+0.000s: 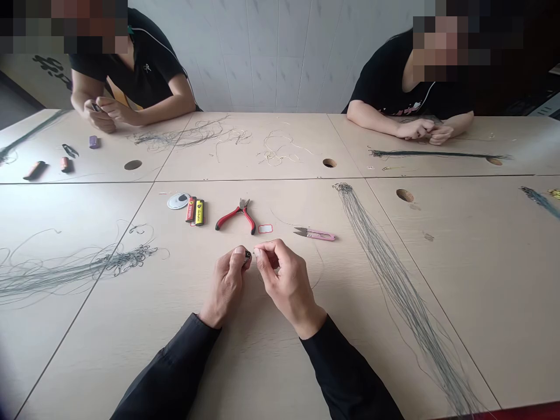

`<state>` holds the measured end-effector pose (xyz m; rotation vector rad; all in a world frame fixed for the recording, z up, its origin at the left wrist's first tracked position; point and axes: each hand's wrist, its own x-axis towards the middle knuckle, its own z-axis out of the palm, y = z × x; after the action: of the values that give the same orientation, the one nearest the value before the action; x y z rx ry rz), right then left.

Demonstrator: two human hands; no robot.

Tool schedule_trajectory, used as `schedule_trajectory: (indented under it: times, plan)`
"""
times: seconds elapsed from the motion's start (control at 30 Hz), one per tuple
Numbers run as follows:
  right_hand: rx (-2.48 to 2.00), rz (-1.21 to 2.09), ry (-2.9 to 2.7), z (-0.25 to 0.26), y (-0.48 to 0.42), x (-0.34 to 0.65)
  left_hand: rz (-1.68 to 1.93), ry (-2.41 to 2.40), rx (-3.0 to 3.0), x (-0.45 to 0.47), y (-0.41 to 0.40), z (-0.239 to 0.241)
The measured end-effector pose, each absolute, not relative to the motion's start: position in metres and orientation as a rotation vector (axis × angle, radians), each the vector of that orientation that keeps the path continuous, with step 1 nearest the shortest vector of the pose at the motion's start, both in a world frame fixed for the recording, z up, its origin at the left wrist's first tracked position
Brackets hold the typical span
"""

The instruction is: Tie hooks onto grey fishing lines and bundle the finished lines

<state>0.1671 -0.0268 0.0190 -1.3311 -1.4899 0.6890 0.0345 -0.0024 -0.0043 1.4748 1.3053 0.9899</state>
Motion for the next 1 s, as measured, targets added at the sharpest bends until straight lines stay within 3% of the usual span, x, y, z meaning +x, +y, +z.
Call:
schedule_trajectory:
  times: [1.0]
  plan:
    - [-1.290, 0.668, -1.505, 0.0193, -0.0275, 0.1659, 0.980, 1.304, 1.484, 0.0354, -0.0018, -0.0056]
